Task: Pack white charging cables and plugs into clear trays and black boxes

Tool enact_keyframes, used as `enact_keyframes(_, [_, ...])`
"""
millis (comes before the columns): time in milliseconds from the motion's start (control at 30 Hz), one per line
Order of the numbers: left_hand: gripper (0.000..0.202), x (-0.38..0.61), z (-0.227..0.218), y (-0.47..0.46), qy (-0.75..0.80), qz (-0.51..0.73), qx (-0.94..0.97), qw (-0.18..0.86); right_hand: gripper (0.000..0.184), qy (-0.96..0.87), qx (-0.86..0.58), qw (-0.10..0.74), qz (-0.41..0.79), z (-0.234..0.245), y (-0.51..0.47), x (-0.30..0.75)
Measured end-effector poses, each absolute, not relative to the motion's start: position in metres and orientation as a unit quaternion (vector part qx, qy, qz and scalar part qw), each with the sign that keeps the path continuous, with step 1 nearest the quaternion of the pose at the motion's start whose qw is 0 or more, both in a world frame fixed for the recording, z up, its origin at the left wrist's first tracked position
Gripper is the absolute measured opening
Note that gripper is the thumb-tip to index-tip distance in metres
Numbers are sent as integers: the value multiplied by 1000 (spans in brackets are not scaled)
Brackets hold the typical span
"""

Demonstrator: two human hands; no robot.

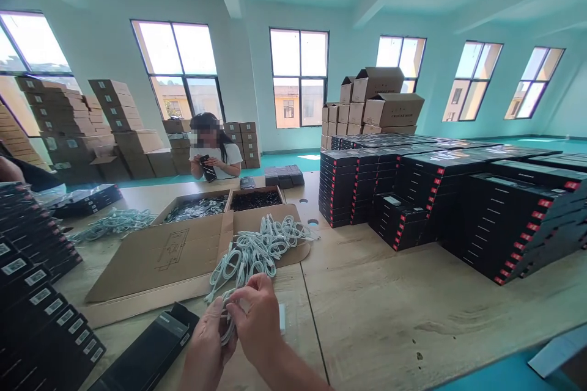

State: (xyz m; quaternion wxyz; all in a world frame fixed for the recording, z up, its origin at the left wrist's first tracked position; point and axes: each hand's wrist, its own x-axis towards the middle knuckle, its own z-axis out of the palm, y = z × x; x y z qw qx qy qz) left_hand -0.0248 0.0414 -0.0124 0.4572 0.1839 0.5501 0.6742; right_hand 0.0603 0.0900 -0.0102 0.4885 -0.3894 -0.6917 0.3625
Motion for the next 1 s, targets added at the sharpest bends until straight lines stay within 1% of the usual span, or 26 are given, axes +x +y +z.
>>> enact_keyframes(67, [63,-27,-10,41,540,672,191,469,17,-672,-377,512,380,-14,91,59])
enact_keyframes(100, [62,-28,-8,41,537,670,194,474,22,-655,-372,527,395,-15,92,59])
enact_keyframes(167, [60,-29,-4,40,533,661,203,487,38,-604,-360,543,459,-16,96,60])
enact_keyframes(200, [60,-29,-2,39,532,653,211,496,45,-576,-346,538,509,-15,98,61])
enact_keyframes(233, [60,-28,1,38,531,643,224,505,49,-552,-327,520,564,-13,100,62])
enact_keyframes(300, [62,-26,7,36,531,622,262,512,51,-527,-280,462,657,-9,103,65])
enact_keyframes(367, [65,-24,12,35,539,598,313,504,55,-521,-262,420,695,-5,105,69])
enact_keyframes(400, [66,-24,14,35,546,582,340,498,56,-517,-268,414,700,-3,105,70])
enact_keyframes(533, [64,-22,15,39,573,528,412,472,49,-480,-303,460,683,-3,103,73])
enact_keyframes(700, [66,-15,0,45,625,541,401,395,41,-419,-306,492,699,-5,102,72])
enact_keyframes(767, [69,-11,-5,46,636,552,386,376,43,-416,-306,497,698,-5,103,71])
enact_keyframes(867, [67,-5,-7,48,626,563,362,400,49,-402,-309,483,714,-7,106,70])
enact_keyframes(933, [63,-2,-6,50,613,558,361,426,46,-373,-302,469,741,-11,108,67])
enact_keyframes(1000, [62,0,-5,53,608,544,374,440,39,-350,-282,474,757,-14,109,66])
